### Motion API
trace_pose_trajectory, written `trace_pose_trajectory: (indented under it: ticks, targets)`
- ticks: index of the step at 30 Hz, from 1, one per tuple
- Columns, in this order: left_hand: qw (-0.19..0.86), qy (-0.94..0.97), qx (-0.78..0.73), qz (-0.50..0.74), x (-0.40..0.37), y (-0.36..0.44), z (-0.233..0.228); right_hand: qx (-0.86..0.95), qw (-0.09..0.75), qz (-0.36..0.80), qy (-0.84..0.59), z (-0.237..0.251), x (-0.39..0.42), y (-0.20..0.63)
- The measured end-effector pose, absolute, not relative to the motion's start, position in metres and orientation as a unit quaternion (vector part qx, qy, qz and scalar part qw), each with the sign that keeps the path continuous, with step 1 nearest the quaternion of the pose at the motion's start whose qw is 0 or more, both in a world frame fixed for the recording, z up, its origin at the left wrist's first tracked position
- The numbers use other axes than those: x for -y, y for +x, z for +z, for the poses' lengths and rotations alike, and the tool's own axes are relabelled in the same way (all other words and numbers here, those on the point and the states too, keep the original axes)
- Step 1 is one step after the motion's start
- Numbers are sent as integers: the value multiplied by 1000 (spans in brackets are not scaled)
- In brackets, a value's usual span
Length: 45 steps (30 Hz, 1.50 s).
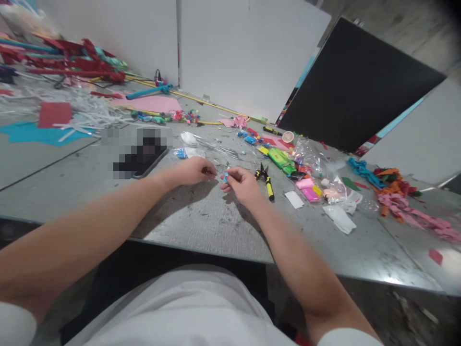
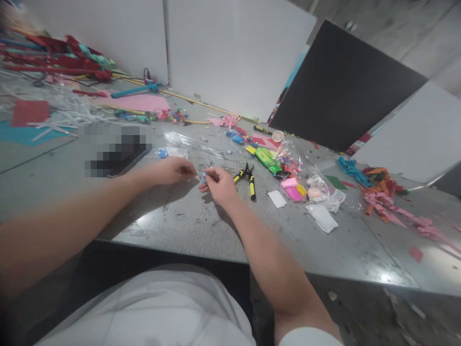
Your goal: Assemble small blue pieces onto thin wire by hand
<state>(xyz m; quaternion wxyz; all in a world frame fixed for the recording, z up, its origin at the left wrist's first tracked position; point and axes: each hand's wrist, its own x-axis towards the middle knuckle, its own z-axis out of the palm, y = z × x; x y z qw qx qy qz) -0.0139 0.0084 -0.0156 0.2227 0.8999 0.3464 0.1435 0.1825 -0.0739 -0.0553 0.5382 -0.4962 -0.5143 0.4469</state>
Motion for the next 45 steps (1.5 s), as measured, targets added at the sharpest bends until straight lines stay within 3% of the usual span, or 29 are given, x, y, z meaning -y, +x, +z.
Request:
trace_pose_trajectory:
  ticks: [11, 20, 34, 45]
  targets:
    - [260, 945, -171, 106, -13, -10, -28, 477, 509, 409, -588, -50, 74, 184]
    - [219, 923, -303, 91, -9, -11, -17, 469, 503, 429, -586, -49, 78, 183]
    - [354, 859, -334, 163, -1, -7, -15, 508, 492, 485, -515, -50, 78, 180]
    - [385, 839, -338, 182, 1, -7, -14, 554, 483, 486, -472, -52, 81, 183]
